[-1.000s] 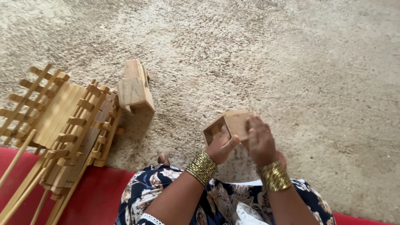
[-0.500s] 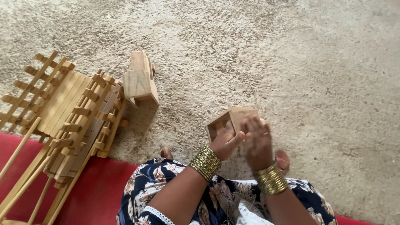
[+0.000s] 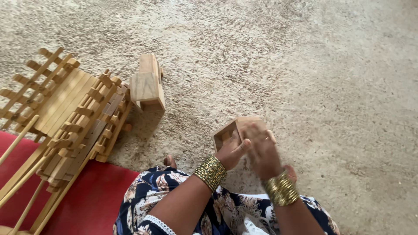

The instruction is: The person assembles a small wooden stool by hand, fitting the legs into the seat frame and tapping them into place. They then pick up a wooden stick and rub it against the stool.

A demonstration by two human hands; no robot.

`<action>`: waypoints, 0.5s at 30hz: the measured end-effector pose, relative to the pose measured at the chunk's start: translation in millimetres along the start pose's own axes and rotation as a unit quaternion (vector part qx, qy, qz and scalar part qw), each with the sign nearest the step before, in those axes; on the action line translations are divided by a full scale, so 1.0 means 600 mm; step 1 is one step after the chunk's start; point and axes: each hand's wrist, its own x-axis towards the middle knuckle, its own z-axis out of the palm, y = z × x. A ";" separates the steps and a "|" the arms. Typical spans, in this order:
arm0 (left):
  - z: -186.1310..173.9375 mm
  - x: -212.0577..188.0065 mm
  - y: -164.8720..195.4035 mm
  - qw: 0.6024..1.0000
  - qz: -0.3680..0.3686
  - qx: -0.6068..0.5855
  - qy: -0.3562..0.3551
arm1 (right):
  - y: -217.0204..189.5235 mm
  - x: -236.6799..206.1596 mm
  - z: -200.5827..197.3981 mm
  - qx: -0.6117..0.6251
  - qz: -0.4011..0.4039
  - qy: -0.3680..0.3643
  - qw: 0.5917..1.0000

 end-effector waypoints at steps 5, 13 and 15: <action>0.021 0.003 0.014 0.999 0.026 0.034 -0.014 | 0.062 0.043 -0.031 0.011 0.192 -0.064 0.979; 0.022 0.003 0.032 0.997 0.006 -0.051 -0.065 | 0.053 0.024 -0.011 0.019 0.053 -0.147 0.988; 0.027 0.006 0.027 0.996 0.003 0.008 -0.085 | 0.073 0.036 -0.023 0.039 0.063 -0.125 0.989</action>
